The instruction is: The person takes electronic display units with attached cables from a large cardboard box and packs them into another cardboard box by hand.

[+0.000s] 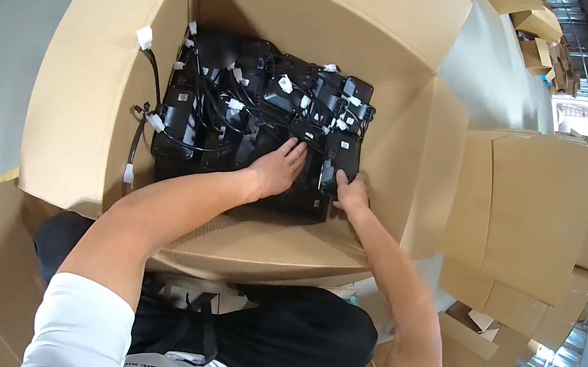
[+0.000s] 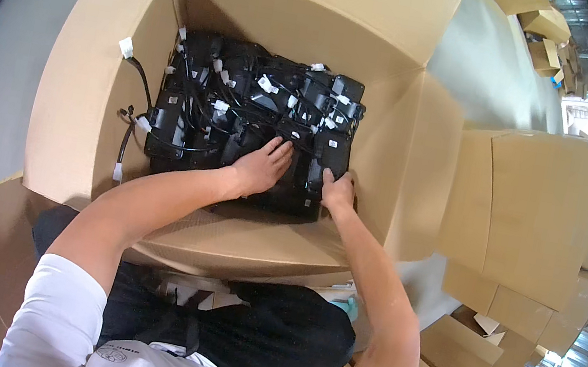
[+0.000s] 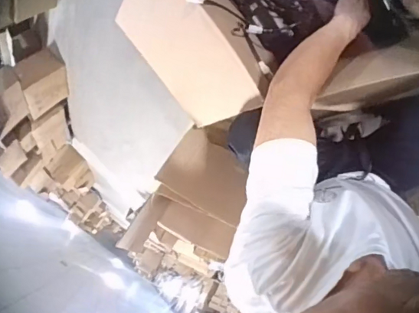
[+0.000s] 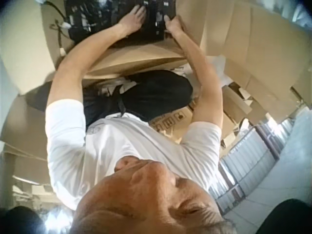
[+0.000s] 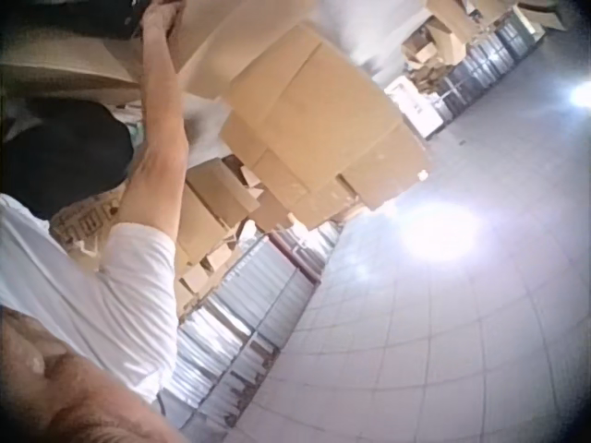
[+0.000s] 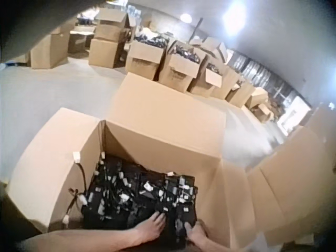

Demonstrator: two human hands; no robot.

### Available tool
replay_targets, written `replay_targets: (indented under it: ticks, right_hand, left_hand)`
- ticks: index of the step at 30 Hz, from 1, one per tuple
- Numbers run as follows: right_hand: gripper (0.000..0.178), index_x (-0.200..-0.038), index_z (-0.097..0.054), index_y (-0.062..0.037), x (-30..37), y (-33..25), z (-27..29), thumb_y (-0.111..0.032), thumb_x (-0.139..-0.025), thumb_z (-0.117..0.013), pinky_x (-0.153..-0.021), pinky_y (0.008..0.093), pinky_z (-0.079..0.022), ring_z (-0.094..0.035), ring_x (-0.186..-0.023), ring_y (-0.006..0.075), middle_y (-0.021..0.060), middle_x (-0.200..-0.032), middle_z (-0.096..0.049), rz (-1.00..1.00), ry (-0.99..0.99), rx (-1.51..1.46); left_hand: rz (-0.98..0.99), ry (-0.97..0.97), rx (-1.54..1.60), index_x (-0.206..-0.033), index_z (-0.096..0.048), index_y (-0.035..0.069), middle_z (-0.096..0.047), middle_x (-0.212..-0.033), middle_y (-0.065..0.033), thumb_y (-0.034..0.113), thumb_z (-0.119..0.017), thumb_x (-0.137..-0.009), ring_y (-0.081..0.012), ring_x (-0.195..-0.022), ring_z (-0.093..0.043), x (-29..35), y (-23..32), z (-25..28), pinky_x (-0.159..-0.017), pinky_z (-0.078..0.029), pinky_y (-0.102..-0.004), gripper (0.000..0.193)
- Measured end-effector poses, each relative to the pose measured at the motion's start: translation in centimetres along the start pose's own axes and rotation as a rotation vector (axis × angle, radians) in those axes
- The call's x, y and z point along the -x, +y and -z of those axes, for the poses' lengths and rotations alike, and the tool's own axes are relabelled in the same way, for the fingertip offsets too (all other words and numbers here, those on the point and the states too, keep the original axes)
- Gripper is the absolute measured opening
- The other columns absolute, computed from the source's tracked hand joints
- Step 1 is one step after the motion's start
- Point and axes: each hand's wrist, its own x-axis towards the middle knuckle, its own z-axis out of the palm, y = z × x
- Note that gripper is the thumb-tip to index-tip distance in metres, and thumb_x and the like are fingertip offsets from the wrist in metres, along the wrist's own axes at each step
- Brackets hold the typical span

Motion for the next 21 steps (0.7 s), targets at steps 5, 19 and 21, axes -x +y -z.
replay_targets:
  ticks: [5,19,21]
  right_hand:
    - [0.095,-0.150,-0.024,0.0057,2.8,-1.2,-1.3,-0.040,-0.085,-0.076,-0.102,0.0487,-0.047,-0.057,-0.119,0.0479,0.0314,-0.143,-0.043,0.227,0.164,0.540]
    - [0.069,-0.151,-0.035,0.0027,-0.1,-2.1,-1.2,-0.012,-0.088,-0.058,-0.078,0.0320,-0.056,-0.065,-0.094,0.0201,0.0220,-0.159,-0.030,0.675,0.421,1.594]
    - [0.075,-0.152,-0.032,0.0039,0.1,-2.8,-1.4,-0.016,-0.087,-0.062,-0.082,0.0327,-0.055,-0.064,-0.097,0.0217,0.0237,-0.158,-0.031,0.681,0.370,1.620]
  left_hand:
    - [0.038,-0.004,0.019,-0.141,-0.052,-0.002,-0.045,-0.152,-0.0189,0.028,-0.048,-0.095,-0.0369,-0.146,-0.032,0.6,0.1,-1.1,-0.121,-0.021,-0.0537,0.055]
    - [-0.038,-0.353,0.625,-0.116,-0.069,0.000,-0.069,-0.115,-0.0196,0.034,-0.060,-0.091,-0.0338,-0.115,-0.062,-3.4,-3.6,6.7,-0.104,-0.042,-0.0474,0.043]
    - [0.193,-0.023,0.671,-0.107,-0.070,0.001,-0.071,-0.103,-0.0171,0.035,-0.063,-0.090,-0.0320,-0.103,-0.066,-5.9,-3.7,5.9,-0.093,-0.049,-0.0424,0.039]
